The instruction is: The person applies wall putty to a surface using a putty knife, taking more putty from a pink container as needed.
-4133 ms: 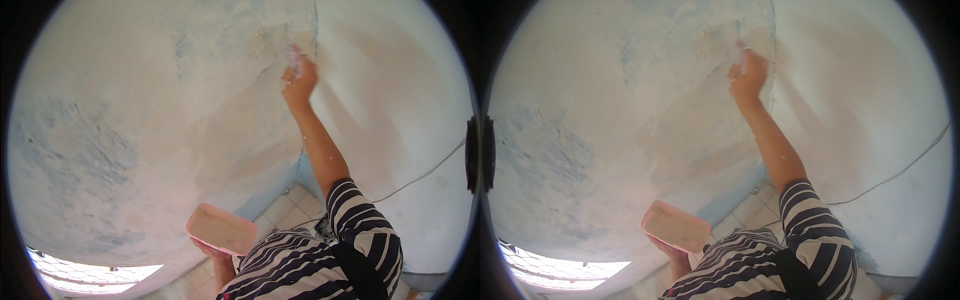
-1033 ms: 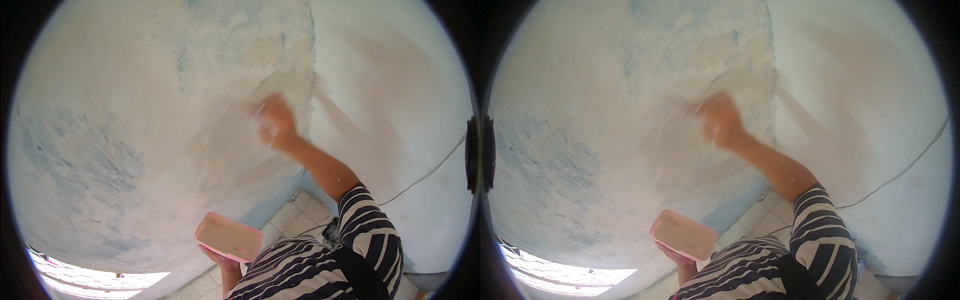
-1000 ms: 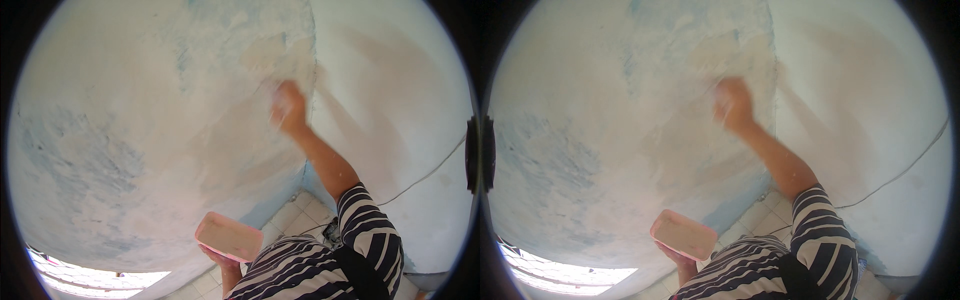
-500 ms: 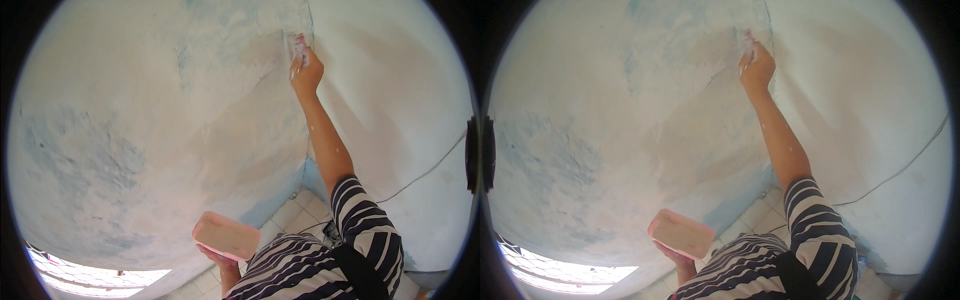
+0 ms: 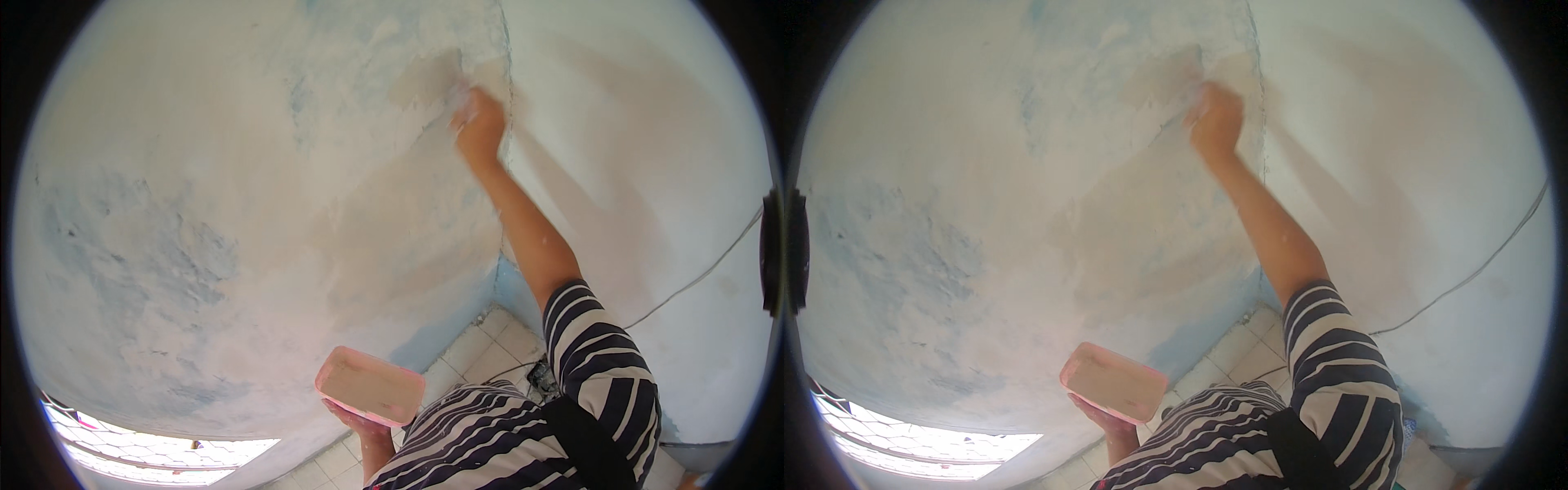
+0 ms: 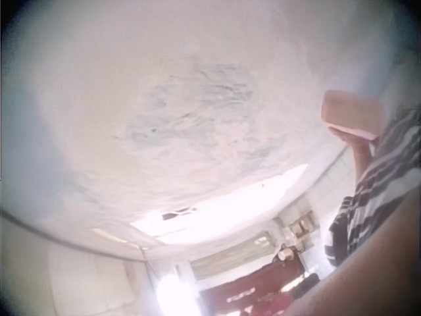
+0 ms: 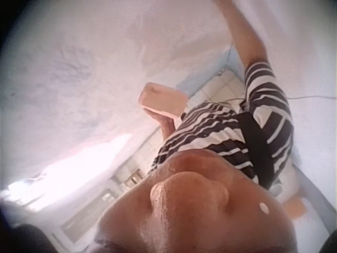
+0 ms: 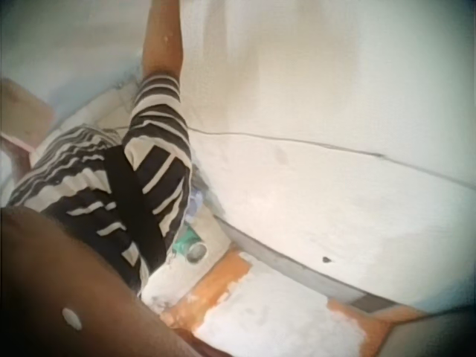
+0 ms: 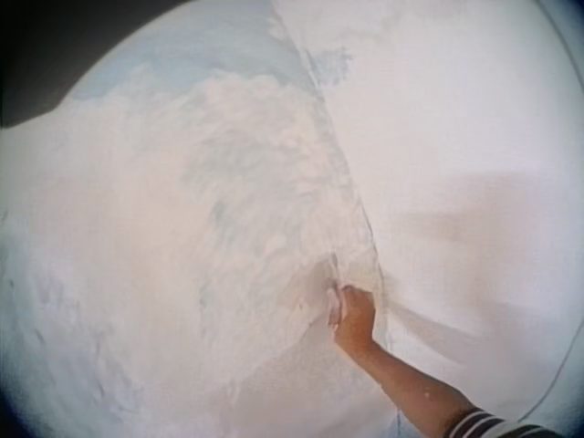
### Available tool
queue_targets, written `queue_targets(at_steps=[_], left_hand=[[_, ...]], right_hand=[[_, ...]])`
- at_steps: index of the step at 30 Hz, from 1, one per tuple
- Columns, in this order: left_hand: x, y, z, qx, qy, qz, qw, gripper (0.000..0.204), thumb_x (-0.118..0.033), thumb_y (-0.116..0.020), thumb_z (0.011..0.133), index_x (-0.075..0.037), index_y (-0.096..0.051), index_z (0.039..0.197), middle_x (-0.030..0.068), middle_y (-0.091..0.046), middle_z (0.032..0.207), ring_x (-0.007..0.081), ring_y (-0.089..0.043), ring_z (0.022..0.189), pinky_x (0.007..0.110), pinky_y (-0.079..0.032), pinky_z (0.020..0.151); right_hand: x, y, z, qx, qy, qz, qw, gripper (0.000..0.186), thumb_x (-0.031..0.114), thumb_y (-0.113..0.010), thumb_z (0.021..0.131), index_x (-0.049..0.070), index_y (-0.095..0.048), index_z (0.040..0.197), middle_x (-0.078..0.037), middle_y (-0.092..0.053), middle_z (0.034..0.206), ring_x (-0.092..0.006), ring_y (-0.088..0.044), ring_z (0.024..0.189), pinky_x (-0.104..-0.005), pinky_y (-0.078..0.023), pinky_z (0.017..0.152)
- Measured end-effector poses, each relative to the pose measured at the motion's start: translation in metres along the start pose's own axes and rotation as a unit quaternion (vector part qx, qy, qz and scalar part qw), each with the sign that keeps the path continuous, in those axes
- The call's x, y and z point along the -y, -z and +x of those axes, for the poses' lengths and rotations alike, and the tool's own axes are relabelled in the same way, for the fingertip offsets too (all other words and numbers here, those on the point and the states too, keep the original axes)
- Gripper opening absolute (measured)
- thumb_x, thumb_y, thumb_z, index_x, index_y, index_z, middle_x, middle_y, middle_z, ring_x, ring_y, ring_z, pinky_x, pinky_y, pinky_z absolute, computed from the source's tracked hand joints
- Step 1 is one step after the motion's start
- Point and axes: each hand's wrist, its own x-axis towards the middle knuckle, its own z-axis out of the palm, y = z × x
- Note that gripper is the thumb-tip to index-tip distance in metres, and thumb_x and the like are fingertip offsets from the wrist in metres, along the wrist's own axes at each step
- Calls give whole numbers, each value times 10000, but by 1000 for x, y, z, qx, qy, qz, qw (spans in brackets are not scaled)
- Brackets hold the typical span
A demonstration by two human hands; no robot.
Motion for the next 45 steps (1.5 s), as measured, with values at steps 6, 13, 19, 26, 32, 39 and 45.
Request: queue_targets(at_steps=[6,13,19,26,32,39,45], left_hand=[[-4,15,-1,-34,-22,-21,999,702,-717,-381,920,-160,-448,1343,40,-534,1246,230,-555,1138,410,-510,919],[1,8,3,-8,-9,16,1000,700,-716,-377,922,-171,-430,1358,42,-516,1274,236,-550,1146,420,-505,926],[-10,18,-1,-51,-32,13,998,692,-708,-368,930,-169,-428,1360,41,-512,1280,240,-545,1154,422,-500,935],[0,13,-5,-20,-13,-17,1000,684,-699,-379,932,-174,-434,1366,34,-525,1294,244,-540,1180,424,-492,956],[0,16,-3,-25,-51,-15,998,621,-634,-349,974,-157,-432,1364,41,-520,1301,242,-535,1183,424,-486,960],[-8,-12,-1,-66,-139,131,979,470,-490,-341,1030,-125,-439,1309,46,-505,1230,196,-526,1124,385,-472,953],[-11,-28,1,-58,-110,71,990,491,-535,-358,1014,-164,-444,1324,23,-522,1237,198,-536,1141,384,-482,954]], right_hand=[[74,15,-98,119,221,151,956,157,63,-585,750,86,-634,898,-102,-608,837,-261,-590,743,-474,-480,848],[14,-4,-56,58,1,54,997,324,-27,-565,766,87,-669,1051,-23,-613,814,-185,-541,607,-343,-447,627],[106,31,-101,149,248,171,942,317,-13,-578,683,55,-664,981,-115,-636,877,-309,-553,742,-477,-436,808],[-19,15,-69,65,-107,157,980,138,2,-536,923,20,-644,1007,21,-467,639,-57,-439,527,-234,-374,472],[90,43,-146,223,193,128,947,131,60,-618,902,17,-649,1021,-88,-677,919,-128,-605,798,-276,-487,747],[112,85,-170,155,-497,550,653,345,-32,-593,901,27,-537,1236,-88,-620,1193,-173,-598,1081,-323,-488,951],[125,136,-179,166,-500,533,663,360,-56,-576,902,1,-508,1251,-148,-591,1234,-241,-593,1114,-384,-501,967]])
